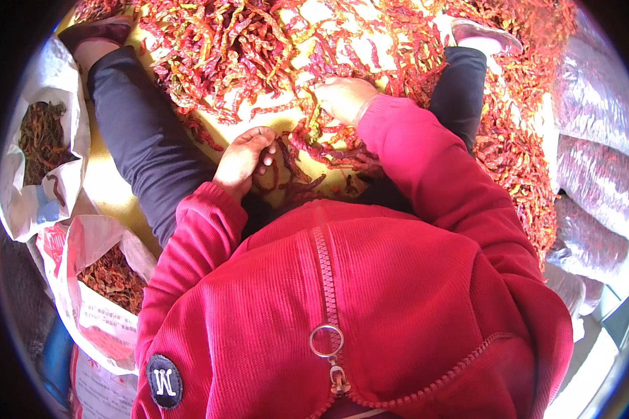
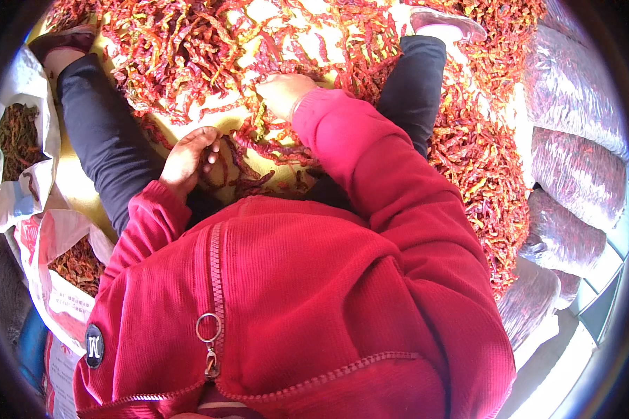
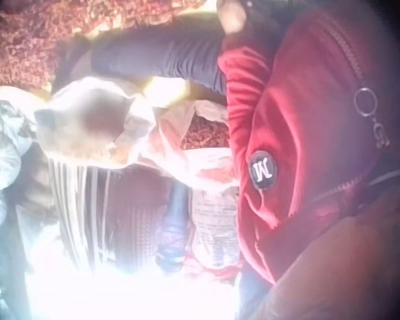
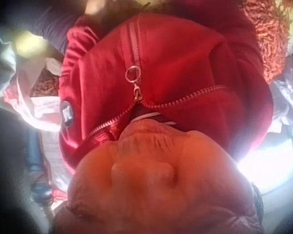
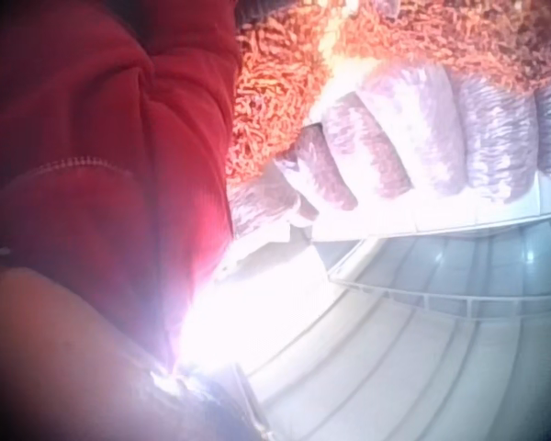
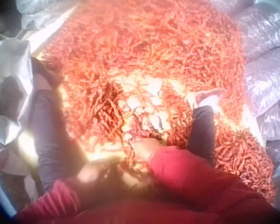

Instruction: The person sits on the floor and removes stems from dried red chilies by hand, placing the de-stemmed chilies into a nearby sack. The task is performed continuously with both hands.

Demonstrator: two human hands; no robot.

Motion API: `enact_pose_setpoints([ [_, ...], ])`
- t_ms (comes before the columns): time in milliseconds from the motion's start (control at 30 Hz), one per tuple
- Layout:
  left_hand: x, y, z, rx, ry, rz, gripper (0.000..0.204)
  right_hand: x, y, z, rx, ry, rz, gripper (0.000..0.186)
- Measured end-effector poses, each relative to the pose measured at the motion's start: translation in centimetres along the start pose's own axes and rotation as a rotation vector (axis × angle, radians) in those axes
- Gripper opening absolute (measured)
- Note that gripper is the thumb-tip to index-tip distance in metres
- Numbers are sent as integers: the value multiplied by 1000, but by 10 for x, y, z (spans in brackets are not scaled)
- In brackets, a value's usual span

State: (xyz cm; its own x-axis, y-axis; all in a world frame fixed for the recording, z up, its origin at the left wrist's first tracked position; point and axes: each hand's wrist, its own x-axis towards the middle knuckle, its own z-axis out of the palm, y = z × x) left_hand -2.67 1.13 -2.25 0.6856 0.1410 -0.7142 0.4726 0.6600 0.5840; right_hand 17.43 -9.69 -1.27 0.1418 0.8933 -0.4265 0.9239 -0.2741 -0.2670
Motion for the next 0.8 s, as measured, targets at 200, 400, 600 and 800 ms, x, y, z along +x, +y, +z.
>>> enact_pose_setpoints([
  [200, -12, 1, 3, -26, -136, 34, 10, -41, 3, -22, 234, 172, -108, 14],
  [400, -41, 3, 24, 53, -220, 129, 26, -82, -42, -42, 389, 302, -181, 11],
  [600, -51, -2, 17, 421, -383, 224, 12, -90, -94, -51, 540, 249, -273, 9],
  [800, -119, 64, -90, -120, -44, 549, 13, -109, -78, -58, 834, 252, -95, 18],
])
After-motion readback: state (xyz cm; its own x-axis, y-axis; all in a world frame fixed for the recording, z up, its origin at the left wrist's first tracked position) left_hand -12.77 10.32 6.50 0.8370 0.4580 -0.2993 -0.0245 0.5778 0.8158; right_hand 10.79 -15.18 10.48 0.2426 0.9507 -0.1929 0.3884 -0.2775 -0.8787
